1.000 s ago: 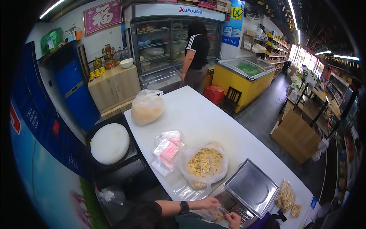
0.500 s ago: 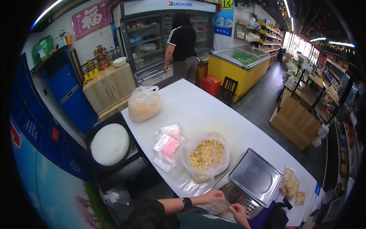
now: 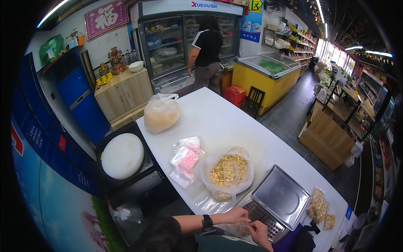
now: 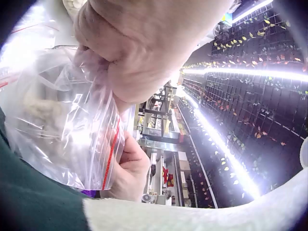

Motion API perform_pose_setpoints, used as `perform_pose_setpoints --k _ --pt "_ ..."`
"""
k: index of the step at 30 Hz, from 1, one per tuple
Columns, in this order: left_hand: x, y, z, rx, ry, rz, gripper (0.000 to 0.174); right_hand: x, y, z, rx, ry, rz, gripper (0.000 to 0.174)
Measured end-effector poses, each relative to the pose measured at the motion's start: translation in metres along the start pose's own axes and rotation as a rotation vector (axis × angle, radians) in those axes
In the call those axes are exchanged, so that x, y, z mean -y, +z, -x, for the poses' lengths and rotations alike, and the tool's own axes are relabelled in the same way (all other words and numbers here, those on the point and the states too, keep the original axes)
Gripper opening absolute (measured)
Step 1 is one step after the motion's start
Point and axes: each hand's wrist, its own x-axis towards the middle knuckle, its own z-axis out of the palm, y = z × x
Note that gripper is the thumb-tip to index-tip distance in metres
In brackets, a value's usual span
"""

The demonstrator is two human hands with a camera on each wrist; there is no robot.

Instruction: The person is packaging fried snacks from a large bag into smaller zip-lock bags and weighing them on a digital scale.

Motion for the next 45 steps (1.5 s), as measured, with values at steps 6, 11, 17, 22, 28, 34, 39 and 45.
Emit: perform_pose_setpoints --k 6,11,17,22,28,34,39,45 --pt "-0.004 0.0 -0.002 0.036 -0.051 0.021 0.028 0.005 -0.001 0.0 0.009 0.016 0.041 0.012" --pt "-0.017 -0.004 0.0 0.046 -0.064 -0.002 0.031 0.0 0.002 0.001 -0.022 0.006 0.068 0.014" --pt "-0.015 -0.005 -0.001 0.055 -0.073 -0.04 0.031 0.006 0.0 0.002 -0.005 -0.04 0.042 0.016" --pt "-0.029 -0.011 0.004 0.053 -0.101 -0.052 0.025 0.0 0.004 0.001 0.016 -0.056 0.041 0.019" --pt "-0.035 -0.012 0.005 0.04 -0.109 -0.168 0.017 0.004 0.009 0.0 0.014 -0.094 0.043 0.02" --pt "-0.014 -0.007 -0.007 0.113 -0.076 -0.2 0.014 0.008 0.01 0.0 0.023 -0.124 0.069 0.024" --pt "-0.017 -0.009 -0.006 0.132 -0.068 -0.203 0.016 0.01 0.013 0.001 0.009 -0.083 0.061 0.029" --pt "-0.027 -0.011 -0.001 0.166 -0.065 -0.35 0.017 0.006 0.018 0.002 0.019 -0.042 0.042 0.032"
